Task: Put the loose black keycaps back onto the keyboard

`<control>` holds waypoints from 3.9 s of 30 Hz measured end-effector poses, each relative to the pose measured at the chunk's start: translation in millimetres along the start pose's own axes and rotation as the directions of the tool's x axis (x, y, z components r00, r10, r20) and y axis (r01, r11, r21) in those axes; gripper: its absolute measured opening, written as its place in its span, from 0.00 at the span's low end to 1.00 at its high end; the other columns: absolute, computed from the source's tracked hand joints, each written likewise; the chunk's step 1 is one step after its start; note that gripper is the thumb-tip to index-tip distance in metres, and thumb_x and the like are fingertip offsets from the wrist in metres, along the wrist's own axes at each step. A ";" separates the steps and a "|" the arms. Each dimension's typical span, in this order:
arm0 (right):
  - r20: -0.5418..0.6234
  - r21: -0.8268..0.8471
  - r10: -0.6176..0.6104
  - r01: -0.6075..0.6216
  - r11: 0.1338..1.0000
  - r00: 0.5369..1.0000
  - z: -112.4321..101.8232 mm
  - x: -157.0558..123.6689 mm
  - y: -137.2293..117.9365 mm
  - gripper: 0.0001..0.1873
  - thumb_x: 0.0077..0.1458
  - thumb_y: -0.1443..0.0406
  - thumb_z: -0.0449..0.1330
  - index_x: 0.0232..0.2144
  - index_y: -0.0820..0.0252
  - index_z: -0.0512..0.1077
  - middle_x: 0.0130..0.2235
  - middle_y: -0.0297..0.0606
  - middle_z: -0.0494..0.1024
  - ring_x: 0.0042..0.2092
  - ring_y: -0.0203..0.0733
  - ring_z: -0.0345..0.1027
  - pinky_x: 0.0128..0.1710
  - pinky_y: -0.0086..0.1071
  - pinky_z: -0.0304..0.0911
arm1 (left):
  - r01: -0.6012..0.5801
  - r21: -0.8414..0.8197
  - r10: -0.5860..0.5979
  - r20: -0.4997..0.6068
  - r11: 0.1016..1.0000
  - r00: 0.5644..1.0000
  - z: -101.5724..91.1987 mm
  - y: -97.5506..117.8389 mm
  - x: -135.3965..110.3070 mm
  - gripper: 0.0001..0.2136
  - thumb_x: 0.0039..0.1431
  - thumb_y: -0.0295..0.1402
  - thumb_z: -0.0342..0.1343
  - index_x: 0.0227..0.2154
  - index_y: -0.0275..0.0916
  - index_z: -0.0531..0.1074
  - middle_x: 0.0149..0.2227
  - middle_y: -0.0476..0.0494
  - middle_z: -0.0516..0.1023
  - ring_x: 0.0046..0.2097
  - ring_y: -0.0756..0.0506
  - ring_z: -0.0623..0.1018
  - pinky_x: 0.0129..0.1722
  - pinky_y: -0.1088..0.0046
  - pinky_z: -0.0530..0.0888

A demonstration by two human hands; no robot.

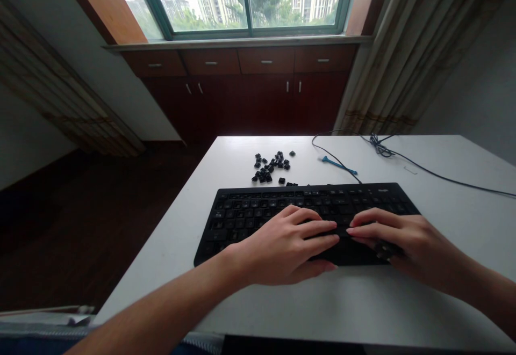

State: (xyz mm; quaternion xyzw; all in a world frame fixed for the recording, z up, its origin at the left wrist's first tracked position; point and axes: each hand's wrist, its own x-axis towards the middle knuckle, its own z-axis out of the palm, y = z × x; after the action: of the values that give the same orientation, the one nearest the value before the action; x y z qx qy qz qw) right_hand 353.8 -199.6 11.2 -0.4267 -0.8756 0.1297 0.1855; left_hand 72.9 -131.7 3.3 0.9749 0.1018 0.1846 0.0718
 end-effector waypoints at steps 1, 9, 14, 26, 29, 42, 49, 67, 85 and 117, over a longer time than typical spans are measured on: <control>-0.004 -0.003 0.000 0.000 1.000 1.000 -0.3 0.1 -0.7 0.34 0.44 0.82 0.49 0.50 0.54 0.72 0.51 0.43 0.76 0.43 0.43 0.77 0.39 0.33 0.71 | 0.001 -0.003 -0.001 0.002 1.000 1.000 0.0 -0.2 0.1 0.20 0.70 0.43 0.48 0.57 0.40 0.70 0.60 0.41 0.72 0.58 0.40 0.71 0.55 0.60 0.70; -0.107 -0.001 -0.012 0.012 1.000 0.994 3.7 5.1 2.1 0.22 0.58 0.76 0.54 0.52 0.56 0.71 0.50 0.43 0.78 0.46 0.44 0.77 0.42 0.33 0.73 | 0.009 -0.005 -0.009 0.017 1.000 1.000 -1.4 0.5 0.8 0.20 0.70 0.43 0.48 0.58 0.41 0.69 0.62 0.41 0.71 0.58 0.39 0.71 0.56 0.60 0.69; -0.087 0.033 -0.018 0.021 0.999 0.996 3.0 6.1 4.3 0.14 0.60 0.72 0.56 0.47 0.57 0.73 0.49 0.42 0.79 0.44 0.43 0.78 0.42 0.32 0.73 | 0.007 -0.001 -0.007 0.009 1.000 1.000 -1.9 1.0 1.1 0.20 0.69 0.43 0.49 0.58 0.40 0.70 0.61 0.40 0.72 0.57 0.39 0.72 0.55 0.60 0.70; -0.117 0.026 -0.004 0.007 1.000 0.993 5.2 4.6 0.3 0.17 0.59 0.75 0.53 0.47 0.58 0.74 0.48 0.45 0.79 0.43 0.45 0.78 0.40 0.34 0.74 | 0.011 -0.009 -0.011 0.001 1.000 1.000 -0.6 0.2 0.2 0.22 0.69 0.43 0.50 0.59 0.37 0.68 0.60 0.38 0.72 0.58 0.39 0.71 0.55 0.59 0.71; -0.136 0.043 0.020 -0.014 0.999 0.991 3.9 6.2 -0.2 0.15 0.61 0.73 0.55 0.47 0.57 0.74 0.47 0.44 0.80 0.43 0.44 0.78 0.42 0.33 0.74 | 0.030 -0.013 -0.030 -0.001 0.999 1.000 -0.7 0.6 0.6 0.24 0.68 0.44 0.50 0.61 0.36 0.65 0.60 0.36 0.72 0.58 0.39 0.72 0.55 0.59 0.71; -0.073 -0.009 -0.013 0.012 1.000 0.997 5.1 -1.4 2.9 0.26 0.53 0.78 0.53 0.51 0.56 0.73 0.51 0.44 0.77 0.45 0.45 0.78 0.41 0.34 0.73 | 0.014 -0.009 -0.014 0.050 1.000 0.999 -1.5 0.7 0.6 0.21 0.70 0.44 0.47 0.59 0.40 0.68 0.62 0.40 0.70 0.59 0.38 0.70 0.57 0.58 0.68; -0.092 0.071 0.009 -0.003 0.997 0.996 0.1 2.1 0.9 0.16 0.58 0.73 0.58 0.47 0.55 0.75 0.49 0.41 0.78 0.43 0.43 0.77 0.41 0.33 0.72 | 0.022 -0.025 -0.021 0.034 0.999 0.999 -2.5 0.5 1.6 0.21 0.69 0.43 0.49 0.60 0.39 0.67 0.61 0.38 0.71 0.59 0.39 0.71 0.56 0.59 0.70; -0.162 0.912 0.458 -0.045 0.408 0.874 11.2 74.0 -45.4 0.29 0.63 0.56 0.58 0.13 0.58 0.57 0.15 0.27 0.53 0.17 0.30 0.43 0.17 0.32 0.40 | 0.117 -0.376 -0.274 -0.396 0.919 0.877 -12.5 -0.8 3.0 0.03 0.60 0.27 0.59 0.37 0.37 0.73 0.38 0.42 0.78 0.40 0.47 0.76 0.42 0.68 0.76; -0.202 0.870 0.469 -0.062 0.489 0.860 8.9 71.1 -36.3 0.28 0.63 0.57 0.57 0.13 0.57 0.57 0.15 0.28 0.54 0.18 0.32 0.45 0.19 0.35 0.42 | 0.160 -0.406 -0.318 -0.360 0.900 0.877 -5.8 -5.8 0.3 0.03 0.60 0.26 0.59 0.37 0.37 0.72 0.37 0.44 0.77 0.39 0.48 0.75 0.42 0.69 0.73; -0.111 0.273 0.358 -0.318 0.908 0.927 -6.3 116.2 -1.7 0.20 0.60 0.48 0.58 0.28 0.57 0.71 0.23 0.31 0.69 0.25 0.35 0.59 0.25 0.31 0.55 | 0.631 -0.214 -0.664 -0.327 0.746 0.673 -39.6 -92.7 -38.6 0.11 0.63 0.39 0.56 0.43 0.41 0.76 0.46 0.42 0.76 0.41 0.46 0.78 0.40 0.68 0.78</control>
State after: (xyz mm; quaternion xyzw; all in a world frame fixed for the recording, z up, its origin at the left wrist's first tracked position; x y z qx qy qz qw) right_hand 289.5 -107.8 42.4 -0.5544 -0.7472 0.2347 0.2817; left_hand 6.9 -46.5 10.0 0.8157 0.4446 0.3375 0.1518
